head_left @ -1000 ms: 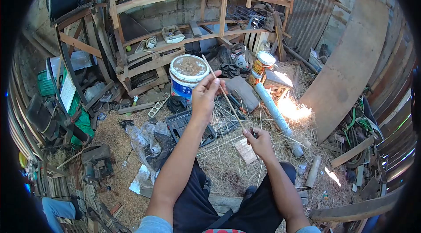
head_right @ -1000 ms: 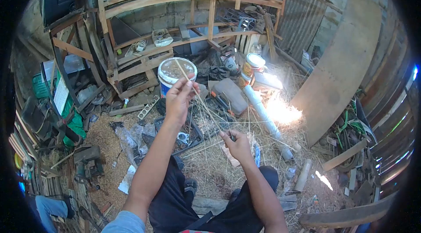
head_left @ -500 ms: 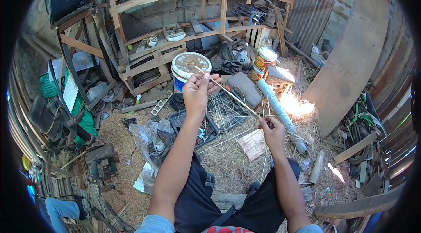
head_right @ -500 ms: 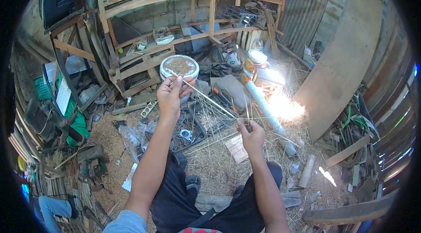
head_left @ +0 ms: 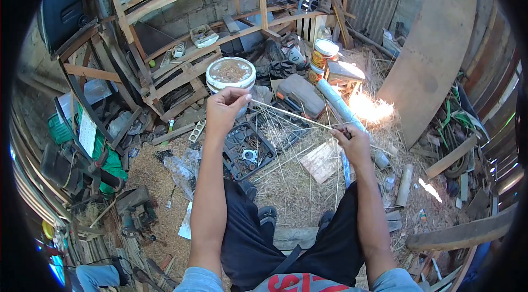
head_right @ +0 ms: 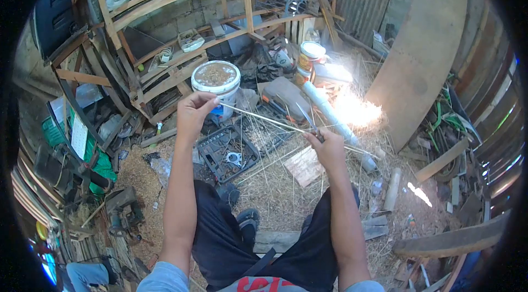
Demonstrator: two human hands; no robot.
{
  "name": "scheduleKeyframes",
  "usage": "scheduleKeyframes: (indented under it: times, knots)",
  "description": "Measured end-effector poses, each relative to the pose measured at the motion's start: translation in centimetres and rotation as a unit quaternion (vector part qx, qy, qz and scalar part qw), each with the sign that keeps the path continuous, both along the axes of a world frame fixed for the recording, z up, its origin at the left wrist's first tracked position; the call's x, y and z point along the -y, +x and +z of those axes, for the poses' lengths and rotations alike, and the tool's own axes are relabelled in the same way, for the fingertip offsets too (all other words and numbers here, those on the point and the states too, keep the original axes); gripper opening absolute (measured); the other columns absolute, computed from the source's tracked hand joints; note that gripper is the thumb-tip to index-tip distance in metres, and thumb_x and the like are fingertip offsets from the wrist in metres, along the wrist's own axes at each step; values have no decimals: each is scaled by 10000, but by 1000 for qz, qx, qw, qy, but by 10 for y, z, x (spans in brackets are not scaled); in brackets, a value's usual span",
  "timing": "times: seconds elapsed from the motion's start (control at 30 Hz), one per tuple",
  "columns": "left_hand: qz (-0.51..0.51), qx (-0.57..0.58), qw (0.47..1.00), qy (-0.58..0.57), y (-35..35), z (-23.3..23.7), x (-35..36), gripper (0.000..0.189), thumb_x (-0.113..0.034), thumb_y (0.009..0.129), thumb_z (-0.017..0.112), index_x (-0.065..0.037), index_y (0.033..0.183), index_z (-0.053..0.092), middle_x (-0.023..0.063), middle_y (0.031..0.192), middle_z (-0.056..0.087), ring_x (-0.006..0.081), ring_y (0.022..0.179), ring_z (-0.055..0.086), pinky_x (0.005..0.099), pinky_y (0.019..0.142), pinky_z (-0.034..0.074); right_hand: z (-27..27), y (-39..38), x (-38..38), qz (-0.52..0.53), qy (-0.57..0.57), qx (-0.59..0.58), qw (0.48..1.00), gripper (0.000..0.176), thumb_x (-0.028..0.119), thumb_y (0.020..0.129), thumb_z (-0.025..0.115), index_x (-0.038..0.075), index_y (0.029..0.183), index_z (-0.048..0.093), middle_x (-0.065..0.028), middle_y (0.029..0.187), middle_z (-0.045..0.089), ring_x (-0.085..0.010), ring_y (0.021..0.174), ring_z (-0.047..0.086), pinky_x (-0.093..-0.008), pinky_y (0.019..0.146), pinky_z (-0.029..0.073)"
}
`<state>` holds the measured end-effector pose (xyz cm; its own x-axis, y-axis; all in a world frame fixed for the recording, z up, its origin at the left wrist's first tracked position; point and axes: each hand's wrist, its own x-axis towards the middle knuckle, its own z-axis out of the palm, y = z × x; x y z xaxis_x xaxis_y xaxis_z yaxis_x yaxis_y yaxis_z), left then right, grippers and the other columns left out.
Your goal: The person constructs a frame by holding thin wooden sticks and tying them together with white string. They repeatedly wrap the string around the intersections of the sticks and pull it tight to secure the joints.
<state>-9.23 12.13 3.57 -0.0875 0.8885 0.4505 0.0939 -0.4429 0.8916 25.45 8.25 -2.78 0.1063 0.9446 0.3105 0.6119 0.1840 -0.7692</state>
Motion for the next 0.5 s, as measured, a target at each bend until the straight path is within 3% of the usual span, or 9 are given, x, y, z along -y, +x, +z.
scheduleKeyframes:
  times: [0.03, 0.07, 0.1, 0.2, 0.3, 0.4, 0.5]
  knots:
    - [-13, -67, 997, -47, -6, -1, 2, 116, -12, 817, 719, 12, 927, 689, 40, 870, 689, 120, 751, 643, 257, 715, 508, 0, 6, 0, 7, -26, -34, 999, 265, 254, 811, 779, 0, 814, 704, -93, 592, 601, -140, 508, 512, -324, 515, 415]
    - [-26, -133, 986, -94, -11, -3, 3, 84, -12, 803, 729, 3, 883, 709, 26, 863, 689, 111, 748, 633, 257, 713, 500, 1, 12, 0, 13, -26, 7, 1000, 274, 262, 808, 780, 0, 804, 699, -97, 590, 596, -156, 506, 512, -335, 517, 415]
    - [-43, -197, 979, -33, -11, -6, 2, 47, -25, 784, 737, -33, 830, 733, 1, 818, 695, 92, 730, 612, 240, 703, 484, 4, 18, 1, 18, -27, 51, 998, 283, 270, 805, 780, 1, 793, 694, -101, 587, 591, -172, 504, 513, -345, 519, 416]
    - [-100, -289, 942, -140, -9, -15, 5, 70, -46, 798, 728, -26, 865, 730, 7, 789, 700, 86, 721, 605, 238, 698, 484, -5, 38, -1, 47, -43, 116, 991, 347, 295, 780, 795, -21, 745, 655, -128, 572, 562, -226, 502, 504, -377, 530, 417]
    - [-219, -342, 901, -155, 9, -24, 13, 147, -62, 852, 672, -25, 983, 725, 25, 784, 705, 90, 695, 610, 268, 664, 494, 7, 35, 7, 67, -88, 99, 989, 388, 314, 773, 802, -33, 735, 631, -147, 558, 540, -242, 505, 497, -383, 538, 417]
    - [-303, -402, 846, -174, 36, -31, 29, 219, -87, 925, 581, -24, 1106, 686, 33, 785, 695, 98, 679, 611, 287, 619, 486, 12, 36, 10, 77, -74, 180, 978, 395, 313, 780, 799, -38, 716, 630, -136, 566, 557, -243, 531, 521, -388, 549, 421]
    - [-348, -248, 875, -229, 49, -55, 40, 223, -109, 964, 527, 5, 1113, 648, 6, 738, 622, 71, 605, 540, 245, 546, 434, 4, 38, 4, 55, -27, 137, 989, 299, 245, 832, 761, 2, 989, 685, -104, 642, 600, -181, 560, 548, -336, 551, 443]
